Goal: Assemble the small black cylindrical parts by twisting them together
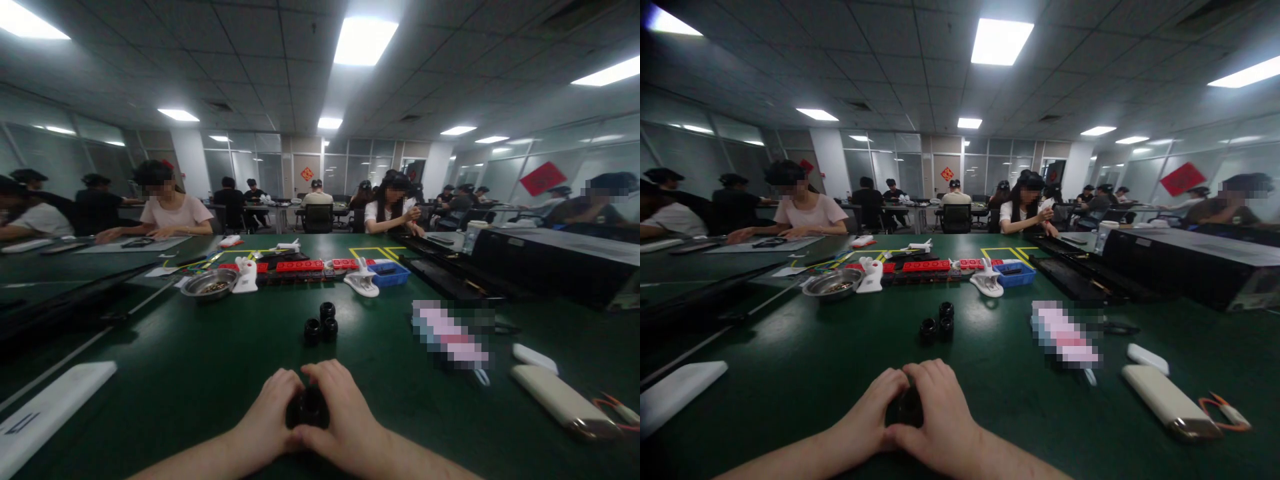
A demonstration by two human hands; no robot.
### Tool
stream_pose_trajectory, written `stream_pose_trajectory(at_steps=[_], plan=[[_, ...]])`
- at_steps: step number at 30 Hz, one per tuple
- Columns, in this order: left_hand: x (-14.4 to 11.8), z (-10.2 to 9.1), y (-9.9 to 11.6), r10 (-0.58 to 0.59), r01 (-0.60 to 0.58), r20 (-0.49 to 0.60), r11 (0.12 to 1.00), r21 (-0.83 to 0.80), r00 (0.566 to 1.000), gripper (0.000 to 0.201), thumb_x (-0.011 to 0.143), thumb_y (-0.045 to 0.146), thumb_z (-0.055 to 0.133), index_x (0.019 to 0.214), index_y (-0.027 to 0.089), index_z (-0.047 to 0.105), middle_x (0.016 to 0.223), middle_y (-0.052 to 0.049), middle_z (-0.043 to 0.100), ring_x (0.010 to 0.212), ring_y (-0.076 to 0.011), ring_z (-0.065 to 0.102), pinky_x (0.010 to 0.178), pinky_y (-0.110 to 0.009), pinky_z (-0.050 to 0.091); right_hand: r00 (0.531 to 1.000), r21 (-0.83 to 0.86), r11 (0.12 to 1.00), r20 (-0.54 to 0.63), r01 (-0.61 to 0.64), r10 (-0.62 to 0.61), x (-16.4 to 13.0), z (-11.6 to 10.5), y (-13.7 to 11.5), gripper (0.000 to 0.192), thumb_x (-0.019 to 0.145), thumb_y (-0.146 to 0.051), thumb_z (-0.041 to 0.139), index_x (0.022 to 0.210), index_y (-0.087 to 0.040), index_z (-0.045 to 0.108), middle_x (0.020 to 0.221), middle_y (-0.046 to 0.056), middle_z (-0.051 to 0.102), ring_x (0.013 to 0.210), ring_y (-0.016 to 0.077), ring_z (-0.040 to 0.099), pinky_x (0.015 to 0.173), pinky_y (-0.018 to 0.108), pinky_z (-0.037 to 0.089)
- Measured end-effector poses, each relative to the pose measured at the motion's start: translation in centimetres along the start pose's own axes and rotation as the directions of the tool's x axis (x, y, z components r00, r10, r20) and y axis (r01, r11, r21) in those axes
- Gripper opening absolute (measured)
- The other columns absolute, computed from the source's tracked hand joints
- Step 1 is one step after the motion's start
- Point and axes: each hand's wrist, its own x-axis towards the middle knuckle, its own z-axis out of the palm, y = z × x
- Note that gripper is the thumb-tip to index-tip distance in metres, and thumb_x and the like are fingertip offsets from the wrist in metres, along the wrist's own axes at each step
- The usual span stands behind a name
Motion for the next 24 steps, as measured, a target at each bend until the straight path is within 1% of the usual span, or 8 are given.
stream_pose_trajectory(at_steps=[3,7,9,12,15,17,21,24], plan=[[0.01,0.10,0.14,0.002,-0.002,-0.005,1.000,0.017,1.000,0.032,0.055,0.029,0.069,0.078,0.018,0.050,0.086,-0.003,0.051,0.081,-0.0215,0.047,0.074,-0.033,0.039,1.000,0.044,0.999,0.014,0.013,-0.014,-0.09,0.16,0.05,0.044,0.063,-0.014,0.058,0.106,-0.017,0.048,0.100,0.007,0.054,0.092,0.0218,0.049,0.085,0.037,0.039],[-0.03,0.26,-0.13,0.002,-0.002,-0.008,1.000,0.018,1.000,0.035,0.057,0.032,0.069,0.083,0.019,0.050,0.088,-0.002,0.050,0.082,-0.0213,0.045,0.075,-0.033,0.038,0.992,0.146,0.982,0.022,0.119,-0.124,-0.39,0.26,0.28,0.054,0.059,-0.005,0.054,0.110,-0.018,0.044,0.107,0.006,0.052,0.098,0.0207,0.048,0.089,0.036,0.038],[-0.04,0.34,-0.39,0.008,-0.008,-0.018,1.000,0.021,1.000,0.036,0.058,0.038,0.069,0.080,0.019,0.048,0.086,-0.001,0.049,0.079,-0.0202,0.045,0.071,-0.032,0.039,0.996,0.136,0.987,-0.015,0.087,-0.086,-0.41,0.34,0.43,0.060,0.059,-0.010,0.061,0.115,-0.018,0.041,0.112,0.008,0.048,0.103,0.0232,0.045,0.091,0.038,0.036],[-0.05,0.38,-0.61,0.031,-0.030,-0.027,0.999,0.031,0.999,0.038,0.061,0.046,0.067,0.074,0.018,0.045,0.082,-0.001,0.048,0.076,-0.0191,0.044,0.067,-0.030,0.038,0.996,0.081,0.995,-0.060,-0.056,0.061,-0.21,0.54,0.62,0.067,0.056,-0.020,0.071,0.116,-0.016,0.042,0.109,0.011,0.049,0.100,0.0264,0.046,0.089,0.041,0.037],[-0.07,0.37,-0.48,0.027,-0.026,-0.033,0.999,0.027,0.999,0.037,0.058,0.043,0.069,0.073,0.018,0.046,0.082,-0.001,0.048,0.077,-0.0189,0.045,0.067,-0.029,0.038,0.992,0.055,0.991,-0.032,-0.120,0.122,-0.02,0.68,0.69,0.056,0.059,-0.020,0.068,0.111,-0.014,0.047,0.097,0.009,0.053,0.091,0.0248,0.050,0.083,0.040,0.041],[-0.10,0.33,-0.31,0.034,-0.034,-0.037,0.999,0.010,0.999,0.035,0.057,0.036,0.070,0.076,0.018,0.047,0.084,-0.001,0.049,0.079,-0.0191,0.045,0.069,-0.030,0.038,0.998,0.078,0.995,-0.008,-0.060,0.061,-0.05,0.64,0.64,0.050,0.063,-0.014,0.059,0.111,-0.015,0.047,0.096,0.008,0.055,0.090,0.0227,0.051,0.083,0.038,0.042],[-0.11,0.21,-0.14,0.051,-0.051,-0.024,0.999,-0.019,0.998,0.038,0.057,0.028,0.069,0.088,0.019,0.049,0.092,-0.002,0.050,0.085,-0.0204,0.045,0.076,-0.031,0.038,0.995,0.113,0.989,0.034,0.091,-0.095,-0.34,0.35,0.44,0.061,0.058,-0.005,0.051,0.117,-0.015,0.041,0.111,0.009,0.051,0.104,0.0221,0.046,0.093,0.037,0.035],[-0.06,0.25,-0.24,0.026,-0.026,-0.029,1.000,-0.005,0.999,0.033,0.056,0.029,0.069,0.079,0.018,0.048,0.087,-0.002,0.049,0.081,-0.0199,0.045,0.072,-0.031,0.038,0.999,0.077,0.996,-0.003,0.034,-0.034,-0.38,0.29,0.44,0.061,0.061,-0.013,0.060,0.118,-0.016,0.041,0.113,0.010,0.050,0.104,0.0244,0.045,0.092,0.040,0.035]])
